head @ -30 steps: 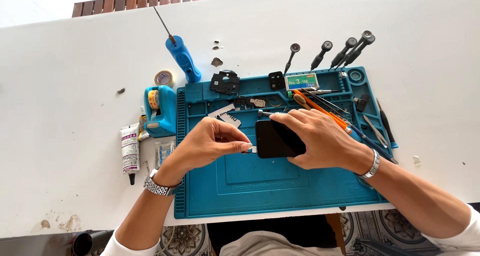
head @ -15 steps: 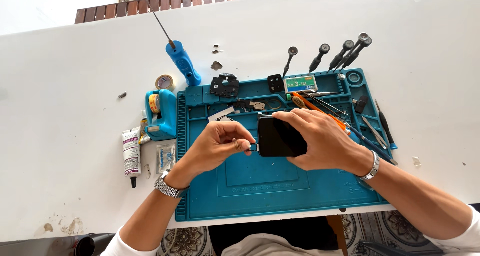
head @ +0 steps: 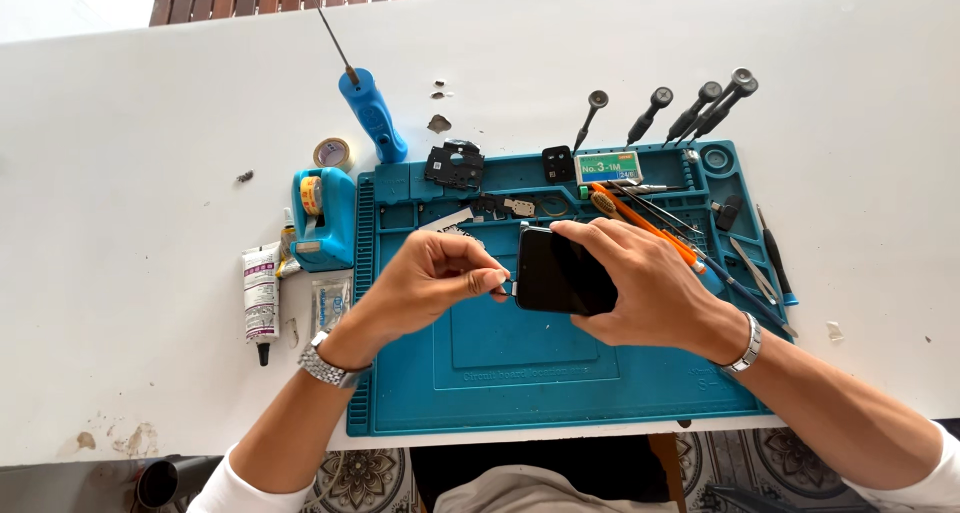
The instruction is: The person reassembles a smartphone at a repair bench, pressing the back cover and frame into place by hand and fitting small components. They power the phone on, tap the lock screen to test it, then use a brush to sweep dust from the phone's surface and set it down.
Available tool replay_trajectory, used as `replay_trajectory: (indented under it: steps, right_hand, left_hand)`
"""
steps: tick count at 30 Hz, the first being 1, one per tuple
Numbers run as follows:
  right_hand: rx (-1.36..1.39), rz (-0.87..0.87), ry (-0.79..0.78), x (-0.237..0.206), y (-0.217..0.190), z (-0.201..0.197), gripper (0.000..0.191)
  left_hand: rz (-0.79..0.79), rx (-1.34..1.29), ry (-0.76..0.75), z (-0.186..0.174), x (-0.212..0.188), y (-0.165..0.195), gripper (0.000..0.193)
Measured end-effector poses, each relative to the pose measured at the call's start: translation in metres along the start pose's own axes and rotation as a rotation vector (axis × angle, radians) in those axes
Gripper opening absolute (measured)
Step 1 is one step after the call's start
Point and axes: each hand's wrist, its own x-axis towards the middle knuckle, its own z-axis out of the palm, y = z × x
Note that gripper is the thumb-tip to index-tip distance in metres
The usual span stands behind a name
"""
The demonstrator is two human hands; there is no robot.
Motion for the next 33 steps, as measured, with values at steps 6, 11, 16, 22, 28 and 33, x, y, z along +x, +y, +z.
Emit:
replay_trajectory:
  steps: [6,11,16,22,28,33]
  right_hand:
    - [-0.018,0.007,-0.008,0.000,0.003,0.002,0.090]
    - [-0.022,0.014,0.004,-0.001,0.001,0.002,0.088]
    - [0.019,0.038,-0.022,0.000,0.003,0.001,0.089]
    - [-0.016,-0.020,0.002,-0.001,0.003,0.003,0.089]
    - [-0.010,-0.010,0.007,0.001,0.003,0.003,0.089]
    - [-0.025,-0.077,0.028,0.003,-0.002,0.005,0.091]
  left_hand:
    - [-0.015,0.083,0.042,-0.002,0.000,0.004,0.017]
    - [-0.020,0.084,0.061,0.004,0.000,0.002,0.018]
    - [0.011,0.051,0.064,0.007,0.000,-0.002,0.020]
    - [-0.015,0.075,0.047,0.009,0.001,-0.005,0.021]
    - [0.005,0.130,0.082,0.011,0.000,-0.007,0.026]
    - [-0.052,0.163,0.057,0.018,0.002,-0.014,0.031]
